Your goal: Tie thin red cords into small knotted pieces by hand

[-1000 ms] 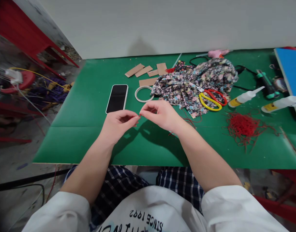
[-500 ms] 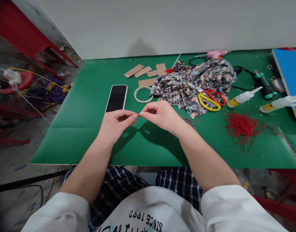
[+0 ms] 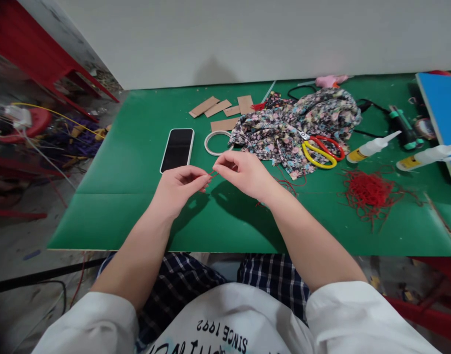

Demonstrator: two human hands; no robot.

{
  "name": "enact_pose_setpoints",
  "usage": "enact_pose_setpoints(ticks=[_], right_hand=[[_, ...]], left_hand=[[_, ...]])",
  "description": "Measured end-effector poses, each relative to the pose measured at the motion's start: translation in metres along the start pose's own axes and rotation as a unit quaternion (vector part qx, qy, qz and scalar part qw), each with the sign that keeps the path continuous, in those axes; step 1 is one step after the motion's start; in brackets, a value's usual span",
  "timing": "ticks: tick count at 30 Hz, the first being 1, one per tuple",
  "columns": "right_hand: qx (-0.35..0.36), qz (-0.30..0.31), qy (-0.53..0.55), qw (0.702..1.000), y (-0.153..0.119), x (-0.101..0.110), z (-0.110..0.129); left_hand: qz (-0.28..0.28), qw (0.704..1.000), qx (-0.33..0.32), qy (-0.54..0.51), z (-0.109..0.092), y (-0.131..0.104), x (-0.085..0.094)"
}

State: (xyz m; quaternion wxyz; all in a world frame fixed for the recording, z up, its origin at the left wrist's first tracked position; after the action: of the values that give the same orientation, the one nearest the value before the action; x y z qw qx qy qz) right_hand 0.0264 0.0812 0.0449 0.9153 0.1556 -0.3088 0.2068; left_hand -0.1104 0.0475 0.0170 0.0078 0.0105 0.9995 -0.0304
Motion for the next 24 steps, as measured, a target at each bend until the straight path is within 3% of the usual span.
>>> enact_pose_setpoints(ticks=[4,11,24], right_hand=[[-0.001,-0.064,0.024,0.998,-0.001,0.010,0.001],[0.092,-0.026,-0.054,0.994,-0.002,-0.002,0.014],[0.126,-0.015,-0.090,0.988,-0.005,0.001,0.021]], left_hand=[[-0.030,0.998,0.010,-0.062,0.002,0.001,0.007],[-0.033,0.995,0.012,-0.091,0.003,0.002,0.009],[0.004,1.000,0.010,-0.023,0.001,0.002,0.004]])
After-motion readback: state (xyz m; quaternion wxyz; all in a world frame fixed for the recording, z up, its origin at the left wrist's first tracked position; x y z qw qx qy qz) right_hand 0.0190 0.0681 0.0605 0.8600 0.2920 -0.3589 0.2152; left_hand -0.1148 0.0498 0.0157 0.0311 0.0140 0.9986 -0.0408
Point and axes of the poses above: each hand's wrist, its own y-axis towards the middle knuckle, its own x-axis out of the back of the hand, z = x × y, the point moved 8 cm from there along y, towards the middle knuckle, and after that the axes turned 10 degrees about -y, right-handed, at the moved point
